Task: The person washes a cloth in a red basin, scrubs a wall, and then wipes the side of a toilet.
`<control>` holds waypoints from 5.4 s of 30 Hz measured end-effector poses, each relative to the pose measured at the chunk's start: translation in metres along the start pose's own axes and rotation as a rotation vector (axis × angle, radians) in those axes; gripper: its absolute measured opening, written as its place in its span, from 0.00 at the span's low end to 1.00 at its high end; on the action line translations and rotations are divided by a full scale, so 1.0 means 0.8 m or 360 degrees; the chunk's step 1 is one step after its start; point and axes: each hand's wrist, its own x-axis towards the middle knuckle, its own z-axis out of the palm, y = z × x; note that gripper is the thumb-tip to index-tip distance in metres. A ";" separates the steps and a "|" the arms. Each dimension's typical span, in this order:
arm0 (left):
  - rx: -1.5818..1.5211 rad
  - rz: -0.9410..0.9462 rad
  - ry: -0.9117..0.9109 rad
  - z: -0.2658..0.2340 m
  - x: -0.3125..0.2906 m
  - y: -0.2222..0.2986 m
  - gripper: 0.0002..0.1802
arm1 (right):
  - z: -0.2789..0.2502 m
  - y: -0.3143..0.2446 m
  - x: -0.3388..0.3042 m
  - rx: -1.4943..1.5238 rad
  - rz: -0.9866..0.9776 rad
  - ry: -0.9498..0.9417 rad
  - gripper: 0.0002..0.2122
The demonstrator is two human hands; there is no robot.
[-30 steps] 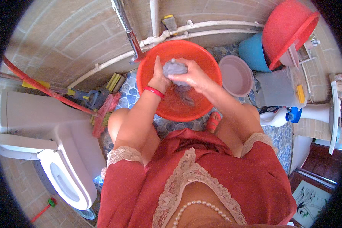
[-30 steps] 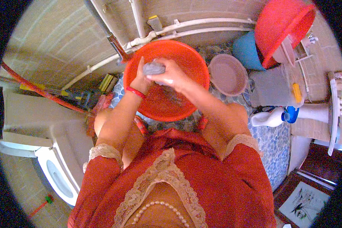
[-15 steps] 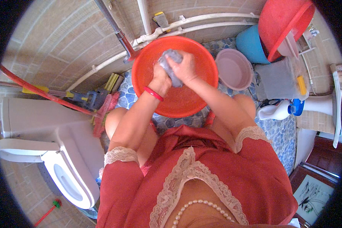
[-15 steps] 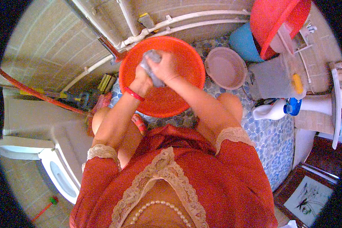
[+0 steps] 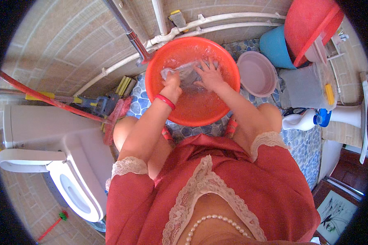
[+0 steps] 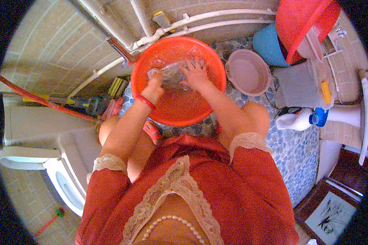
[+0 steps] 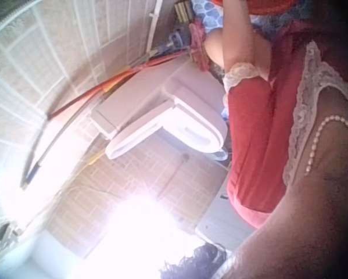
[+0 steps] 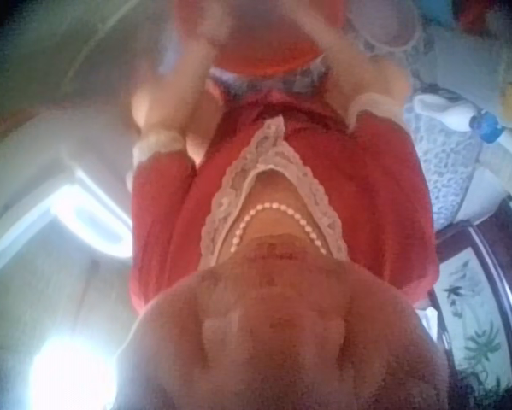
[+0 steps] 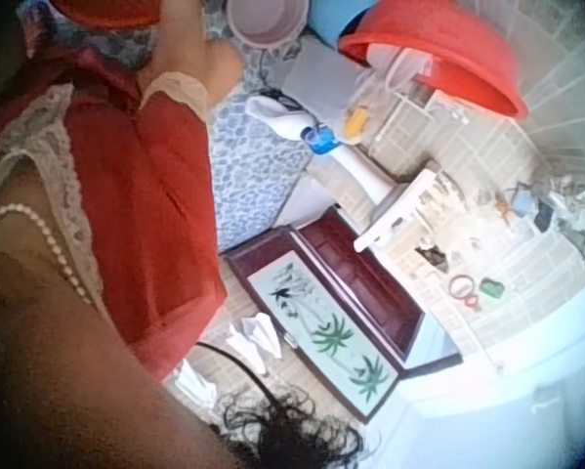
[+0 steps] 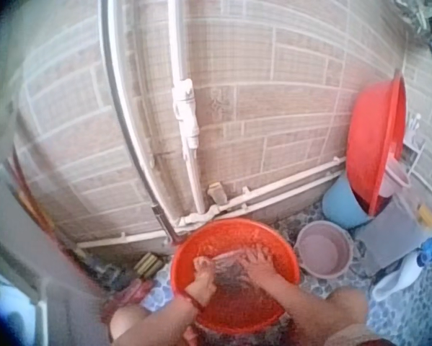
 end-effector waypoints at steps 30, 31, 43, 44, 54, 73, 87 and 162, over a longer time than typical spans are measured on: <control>0.0031 -0.0124 -0.0032 0.165 -0.165 0.079 0.19 | -0.116 -0.069 0.000 0.1792 0.0265 0.0852 0.12; 0.0037 -0.0125 -0.0034 0.163 -0.163 0.076 0.19 | -0.114 -0.069 0.002 0.1824 0.0390 0.0860 0.13; 0.0459 0.0877 -0.0045 0.157 -0.141 0.099 0.12 | -0.060 0.030 0.022 0.1493 0.0716 0.1198 0.16; 0.0404 0.0628 -0.0119 0.133 -0.126 0.102 0.12 | -0.064 0.027 0.014 0.1248 0.0476 0.1142 0.15; 0.0377 0.0150 -0.0092 0.073 -0.094 0.071 0.13 | -0.075 -0.002 -0.023 0.0553 -0.0175 -0.0489 0.07; 0.0886 0.0090 0.0047 0.050 -0.130 0.006 0.18 | -0.012 -0.015 -0.045 0.0180 -0.0073 -0.0477 0.40; 0.0013 -0.0169 -0.0082 0.134 -0.167 0.076 0.15 | -0.118 0.032 0.018 0.0901 0.0059 0.0044 0.09; 0.0067 -0.0679 -0.0132 0.163 -0.160 0.083 0.28 | -0.144 -0.039 -0.012 0.2706 0.0394 -0.0152 0.12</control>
